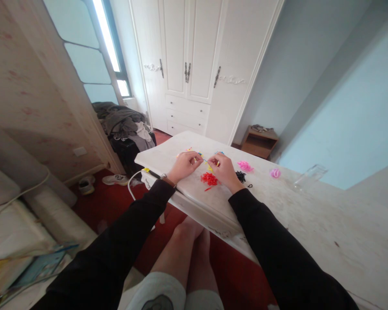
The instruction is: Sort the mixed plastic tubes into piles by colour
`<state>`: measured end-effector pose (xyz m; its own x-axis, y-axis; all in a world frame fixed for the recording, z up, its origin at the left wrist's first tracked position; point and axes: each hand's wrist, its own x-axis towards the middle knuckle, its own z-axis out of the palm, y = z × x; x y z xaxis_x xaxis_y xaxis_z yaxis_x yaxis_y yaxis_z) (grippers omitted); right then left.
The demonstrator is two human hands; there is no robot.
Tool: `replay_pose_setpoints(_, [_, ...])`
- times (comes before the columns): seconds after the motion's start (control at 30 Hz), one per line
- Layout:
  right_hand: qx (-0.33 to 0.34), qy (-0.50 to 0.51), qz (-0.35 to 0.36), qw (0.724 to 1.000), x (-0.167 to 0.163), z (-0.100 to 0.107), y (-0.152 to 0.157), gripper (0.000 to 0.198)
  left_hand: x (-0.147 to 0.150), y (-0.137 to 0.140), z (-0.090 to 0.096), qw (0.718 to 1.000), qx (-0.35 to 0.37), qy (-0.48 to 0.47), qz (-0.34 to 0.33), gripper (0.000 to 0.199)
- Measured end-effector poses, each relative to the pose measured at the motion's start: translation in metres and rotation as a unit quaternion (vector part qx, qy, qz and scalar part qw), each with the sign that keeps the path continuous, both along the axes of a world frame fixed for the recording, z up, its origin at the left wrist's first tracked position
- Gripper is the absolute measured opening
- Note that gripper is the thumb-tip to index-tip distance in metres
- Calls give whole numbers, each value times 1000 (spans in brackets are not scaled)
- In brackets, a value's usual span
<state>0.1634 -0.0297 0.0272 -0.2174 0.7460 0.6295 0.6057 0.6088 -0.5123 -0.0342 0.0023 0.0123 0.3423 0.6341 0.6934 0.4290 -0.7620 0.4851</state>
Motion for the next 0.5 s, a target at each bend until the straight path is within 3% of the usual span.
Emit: replay_pose_setpoints(0.5, [-8, -2, 3, 1000, 0, -1, 1, 12, 1, -2, 2, 1000, -4, 7, 5, 12])
